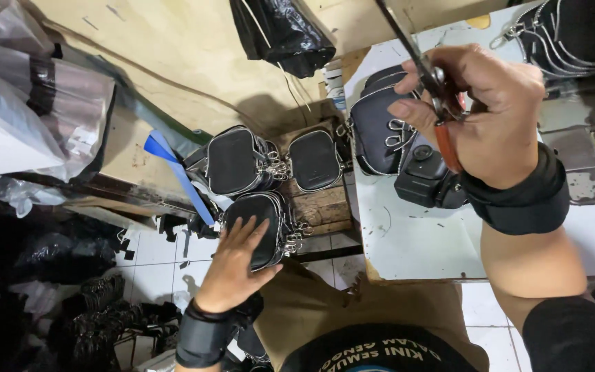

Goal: Trimming excess material from a leather pouch using scissors

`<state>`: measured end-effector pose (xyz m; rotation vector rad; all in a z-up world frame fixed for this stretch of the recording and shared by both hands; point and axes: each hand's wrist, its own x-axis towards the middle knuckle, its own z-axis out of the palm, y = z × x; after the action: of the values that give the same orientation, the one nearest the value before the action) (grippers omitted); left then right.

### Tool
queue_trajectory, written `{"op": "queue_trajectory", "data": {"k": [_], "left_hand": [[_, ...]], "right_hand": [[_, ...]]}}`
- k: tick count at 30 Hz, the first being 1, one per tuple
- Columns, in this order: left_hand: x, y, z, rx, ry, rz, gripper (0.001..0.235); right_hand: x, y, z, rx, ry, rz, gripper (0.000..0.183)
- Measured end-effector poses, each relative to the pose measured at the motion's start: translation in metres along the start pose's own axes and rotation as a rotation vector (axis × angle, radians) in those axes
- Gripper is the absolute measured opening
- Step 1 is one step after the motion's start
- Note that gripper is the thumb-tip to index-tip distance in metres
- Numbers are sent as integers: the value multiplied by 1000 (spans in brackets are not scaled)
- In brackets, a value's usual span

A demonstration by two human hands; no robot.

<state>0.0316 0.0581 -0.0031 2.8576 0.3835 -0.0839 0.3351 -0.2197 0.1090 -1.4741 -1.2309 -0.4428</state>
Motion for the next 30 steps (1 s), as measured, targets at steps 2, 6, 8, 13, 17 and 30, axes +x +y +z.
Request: {"op": "queue_trajectory", "data": {"k": [2, 6, 8, 13, 17, 30], "left_hand": [[11, 32, -8, 3, 27, 97, 77], [43, 99, -22, 52, 148, 324, 59], [64, 122, -15, 21, 179, 408, 60], [126, 162, 26, 55, 225, 580, 53], [166, 177, 57, 329, 204, 743, 42], [203, 153, 104, -63, 250, 838, 52]], "right_hand": [[1, -1, -4, -13, -5, -6, 37], [3, -4, -6, -31, 1, 5, 36], [0, -2, -8, -5, 2, 5, 36], [-2, -9, -14, -36, 22, 26, 29], [-3, -12, -20, -28, 44, 75, 32], [-4, -20, -27, 47, -14, 154, 39]]}}
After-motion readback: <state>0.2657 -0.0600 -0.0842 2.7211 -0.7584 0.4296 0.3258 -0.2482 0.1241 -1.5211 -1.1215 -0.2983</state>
